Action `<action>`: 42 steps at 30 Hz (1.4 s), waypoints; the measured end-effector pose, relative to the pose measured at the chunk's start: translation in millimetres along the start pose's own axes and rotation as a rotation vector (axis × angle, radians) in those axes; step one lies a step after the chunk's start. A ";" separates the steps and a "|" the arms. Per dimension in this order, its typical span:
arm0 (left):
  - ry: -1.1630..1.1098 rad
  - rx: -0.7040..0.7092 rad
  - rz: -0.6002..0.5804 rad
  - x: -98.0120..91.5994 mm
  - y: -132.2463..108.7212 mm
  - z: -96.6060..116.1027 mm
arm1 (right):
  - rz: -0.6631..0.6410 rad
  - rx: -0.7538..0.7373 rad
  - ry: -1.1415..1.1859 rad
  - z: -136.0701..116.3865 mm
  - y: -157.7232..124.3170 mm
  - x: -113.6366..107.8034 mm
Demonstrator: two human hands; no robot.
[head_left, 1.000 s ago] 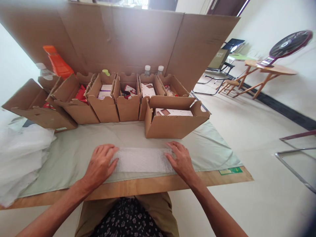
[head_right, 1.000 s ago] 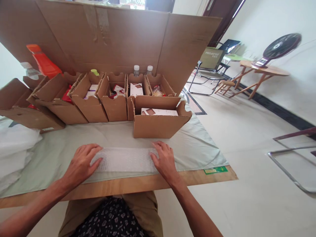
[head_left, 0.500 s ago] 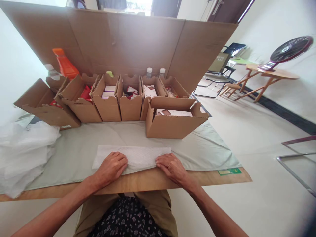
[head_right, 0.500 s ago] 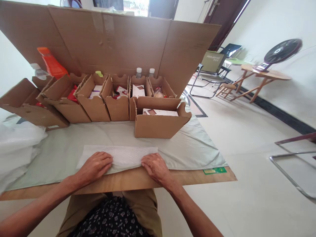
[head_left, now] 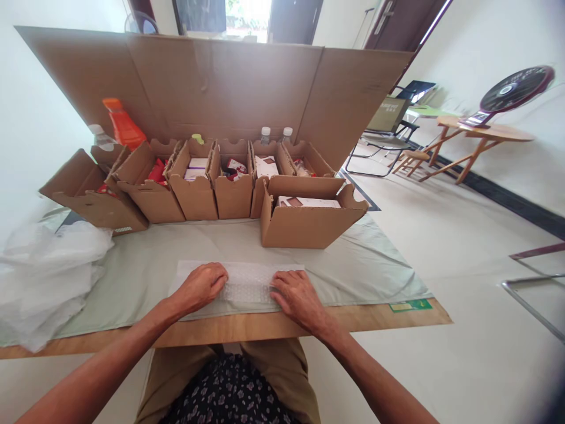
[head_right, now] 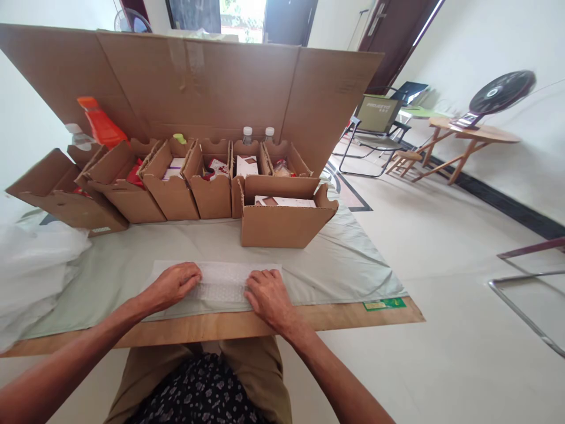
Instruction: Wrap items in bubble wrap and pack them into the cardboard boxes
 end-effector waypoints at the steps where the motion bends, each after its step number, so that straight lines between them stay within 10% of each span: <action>1: 0.015 -0.008 0.018 -2.9 -1.3 1.4 | 0.023 0.016 -0.005 5.4 -1.0 -2.3; 8: 0.098 -0.069 0.139 -27.9 -28.2 -20.7 | 0.186 0.090 0.062 38.4 -8.9 -48.0; 14: -0.152 -0.315 0.139 -91.5 -60.2 -44.4 | 0.258 0.189 0.236 30.0 -3.8 -94.3; 19: -0.317 -0.481 0.169 -118.7 -68.6 -63.5 | 0.313 0.257 0.406 24.8 31.5 -81.0; 28: -0.170 -0.574 0.287 -61.2 -51.3 -125.2 | 0.388 0.262 0.150 44.8 68.8 -0.5; 33: 0.196 -0.338 0.678 -58.2 -78.9 -76.7 | 0.567 0.165 -0.047 11.1 25.2 -22.0; 37: 0.250 0.093 0.495 -17.5 -69.0 -25.6 | 0.341 -0.128 -0.008 -42.2 34.7 5.1; 42: 0.301 0.063 0.292 20.5 -54.1 -38.4 | -0.018 -0.052 -0.017 -47.4 64.0 59.8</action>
Point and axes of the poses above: each hand's wrist, its own y-axis towards the middle knuckle, its own x-axis out of the palm, z = x × y, the point moved 6 cm from there along y, towards the middle knuckle, and after that the axes turned 4 degrees about z, right-handed, at the moved point
